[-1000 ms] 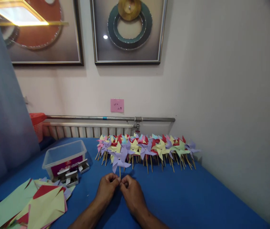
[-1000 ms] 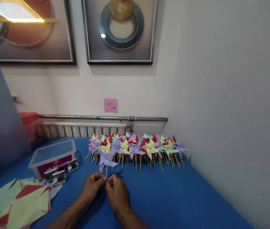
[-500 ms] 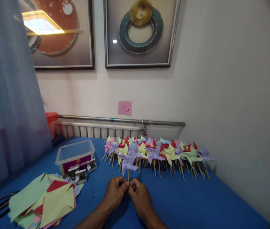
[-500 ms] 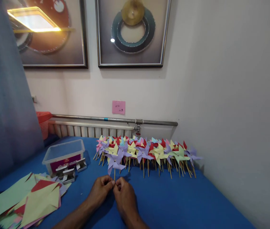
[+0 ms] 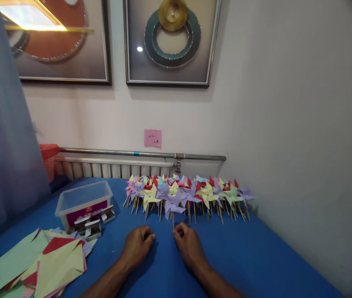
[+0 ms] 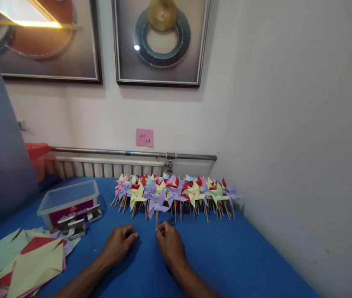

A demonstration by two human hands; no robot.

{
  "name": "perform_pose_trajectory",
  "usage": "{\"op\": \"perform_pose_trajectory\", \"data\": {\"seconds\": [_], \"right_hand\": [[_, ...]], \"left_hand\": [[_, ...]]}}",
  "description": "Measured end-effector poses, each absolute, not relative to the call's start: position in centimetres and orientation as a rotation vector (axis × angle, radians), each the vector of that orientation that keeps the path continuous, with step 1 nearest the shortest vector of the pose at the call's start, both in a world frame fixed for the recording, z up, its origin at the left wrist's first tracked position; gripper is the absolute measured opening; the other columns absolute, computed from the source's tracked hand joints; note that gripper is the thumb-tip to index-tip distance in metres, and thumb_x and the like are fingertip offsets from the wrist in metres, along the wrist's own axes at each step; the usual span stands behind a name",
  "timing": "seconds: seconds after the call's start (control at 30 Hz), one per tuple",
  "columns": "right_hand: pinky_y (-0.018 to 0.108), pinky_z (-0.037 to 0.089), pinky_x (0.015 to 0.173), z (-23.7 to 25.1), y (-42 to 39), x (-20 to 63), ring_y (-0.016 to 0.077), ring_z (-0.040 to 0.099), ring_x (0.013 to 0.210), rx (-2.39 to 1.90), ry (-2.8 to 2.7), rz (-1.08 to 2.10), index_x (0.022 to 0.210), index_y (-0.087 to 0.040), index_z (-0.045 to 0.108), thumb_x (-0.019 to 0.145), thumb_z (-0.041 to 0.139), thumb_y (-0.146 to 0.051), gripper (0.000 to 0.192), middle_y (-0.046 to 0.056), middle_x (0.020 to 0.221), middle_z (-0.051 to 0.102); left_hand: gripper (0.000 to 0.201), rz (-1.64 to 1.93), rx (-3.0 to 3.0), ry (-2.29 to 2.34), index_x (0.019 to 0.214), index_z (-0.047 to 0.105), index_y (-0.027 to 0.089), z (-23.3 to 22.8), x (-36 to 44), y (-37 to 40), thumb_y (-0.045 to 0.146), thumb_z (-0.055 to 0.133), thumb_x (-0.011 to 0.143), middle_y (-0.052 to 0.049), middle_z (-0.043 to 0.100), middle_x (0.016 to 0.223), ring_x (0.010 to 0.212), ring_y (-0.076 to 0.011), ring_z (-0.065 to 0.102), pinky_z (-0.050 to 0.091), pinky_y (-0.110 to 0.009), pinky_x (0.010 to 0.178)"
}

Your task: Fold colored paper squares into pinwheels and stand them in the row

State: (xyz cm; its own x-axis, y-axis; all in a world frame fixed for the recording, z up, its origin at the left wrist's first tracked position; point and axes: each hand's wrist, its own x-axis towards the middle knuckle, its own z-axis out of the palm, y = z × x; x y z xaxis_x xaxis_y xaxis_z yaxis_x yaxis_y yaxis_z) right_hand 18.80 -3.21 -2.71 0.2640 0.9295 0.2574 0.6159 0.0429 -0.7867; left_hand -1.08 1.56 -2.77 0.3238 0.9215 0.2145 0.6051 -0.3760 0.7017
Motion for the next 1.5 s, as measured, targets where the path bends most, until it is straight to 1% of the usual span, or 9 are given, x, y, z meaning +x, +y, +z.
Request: {"op": "perform_pose_trajectory", "data": {"seconds": [0.1, 0.17, 0.27, 0.4, 0.5, 0.77, 1.1, 1.27, 1.5], "right_hand": [[0.027, 0.040, 0.059, -2.2, -3.7, 24.2, 0.0193, 0.063, 0.062, -1.747, -1.406, 0.326, 0.078, -0.023, 0.062, 0.088, 0.048, -0.037, 0.022, 0.002, 0.068, 0.070], [0.028, 0.041, 0.063, -1.6, -4.3, 28.4, 0.0204, 0.066, 0.068, -1.811, -1.383, 0.197, 0.078, -0.022, 0.063, 0.088, 0.048, -0.037, 0.023, 0.005, 0.075, 0.073], [0.029, 0.040, 0.063, -0.8, -5.4, 34.3, 0.0217, 0.067, 0.069, -1.971, -1.237, 0.029, 0.082, -0.022, 0.064, 0.089, 0.048, -0.037, 0.023, 0.006, 0.076, 0.073], [0.028, 0.038, 0.063, -0.5, -6.6, 38.6, 0.0223, 0.068, 0.073, -2.169, -1.118, -0.079, 0.085, -0.021, 0.065, 0.092, 0.049, -0.033, 0.021, 0.007, 0.078, 0.074], [0.027, 0.039, 0.065, -0.9, -6.3, 38.4, 0.0210, 0.068, 0.076, -2.169, -1.169, -0.082, 0.088, -0.020, 0.066, 0.094, 0.049, -0.030, 0.020, 0.007, 0.082, 0.075], [0.026, 0.036, 0.065, -1.3, -4.6, 36.3, 0.0189, 0.068, 0.077, -2.226, -1.235, -0.064, 0.089, -0.020, 0.070, 0.096, 0.051, -0.026, 0.021, 0.007, 0.085, 0.077], [0.027, 0.034, 0.064, -1.0, -5.1, 36.0, 0.0204, 0.070, 0.083, -2.314, -1.213, -0.051, 0.094, -0.021, 0.071, 0.098, 0.049, -0.028, 0.024, 0.009, 0.089, 0.078], [0.028, 0.035, 0.065, -0.9, -5.1, 36.0, 0.0219, 0.072, 0.085, -2.323, -1.230, -0.051, 0.092, -0.020, 0.071, 0.098, 0.049, -0.028, 0.024, 0.009, 0.091, 0.079], [0.027, 0.035, 0.064, -0.9, -5.1, 35.9, 0.0210, 0.072, 0.084, -2.339, -1.227, -0.065, 0.090, -0.021, 0.071, 0.098, 0.050, -0.028, 0.024, 0.009, 0.089, 0.078]], "left_hand": [[0.019, 0.786, 2.127, 1.366, 0.073, 0.065, 0.017, -2.7, -1.2, 1.5, 0.025, 0.055, 0.087, 0.000, 0.065, 0.071, 0.070, -0.0150, 0.057, 0.032, -0.026, 0.066], [0.018, 0.759, 2.163, 1.372, 0.075, 0.066, 0.017, -2.7, -1.2, 1.4, 0.024, 0.055, 0.088, 0.000, 0.067, 0.074, 0.074, -0.0152, 0.059, 0.033, -0.025, 0.068], [0.018, 0.724, 2.198, 1.368, 0.076, 0.067, 0.018, -2.7, -1.1, 1.4, 0.023, 0.055, 0.089, 0.000, 0.069, 0.078, 0.077, -0.0152, 0.061, 0.033, -0.025, 0.070], [0.019, 0.686, 2.227, 1.384, 0.077, 0.066, 0.018, -3.0, -1.1, 1.6, 0.022, 0.054, 0.091, -0.001, 0.069, 0.079, 0.078, -0.0155, 0.061, 0.033, -0.025, 0.069], [0.018, 0.658, 2.249, 1.373, 0.078, 0.066, 0.018, -3.3, -1.2, 1.7, 0.023, 0.054, 0.091, -0.001, 0.069, 0.080, 0.079, -0.0156, 0.061, 0.033, -0.025, 0.070], [0.020, 0.640, 2.289, 1.359, 0.078, 0.065, 0.019, -3.5, -1.3, 1.7, 0.022, 0.053, 0.093, -0.001, 0.069, 0.080, 0.078, -0.0156, 0.061, 0.034, -0.025, 0.071], [0.020, 0.582, 2.329, 1.347, 0.082, 0.067, 0.020, -3.3, -1.3, 1.5, 0.023, 0.051, 0.093, -0.002, 0.070, 0.085, 0.081, -0.0166, 0.063, 0.035, -0.026, 0.073], [0.022, 0.563, 2.345, 1.333, 0.081, 0.066, 0.019, -3.1, -1.3, 1.3, 0.024, 0.049, 0.094, -0.002, 0.071, 0.085, 0.081, -0.0170, 0.063, 0.036, -0.027, 0.074], [0.021, 0.544, 2.325, 1.333, 0.082, 0.066, 0.020, -3.5, -1.4, 1.6, 0.025, 0.049, 0.093, -0.002, 0.070, 0.086, 0.083, -0.0172, 0.063, 0.036, -0.027, 0.075]]}}
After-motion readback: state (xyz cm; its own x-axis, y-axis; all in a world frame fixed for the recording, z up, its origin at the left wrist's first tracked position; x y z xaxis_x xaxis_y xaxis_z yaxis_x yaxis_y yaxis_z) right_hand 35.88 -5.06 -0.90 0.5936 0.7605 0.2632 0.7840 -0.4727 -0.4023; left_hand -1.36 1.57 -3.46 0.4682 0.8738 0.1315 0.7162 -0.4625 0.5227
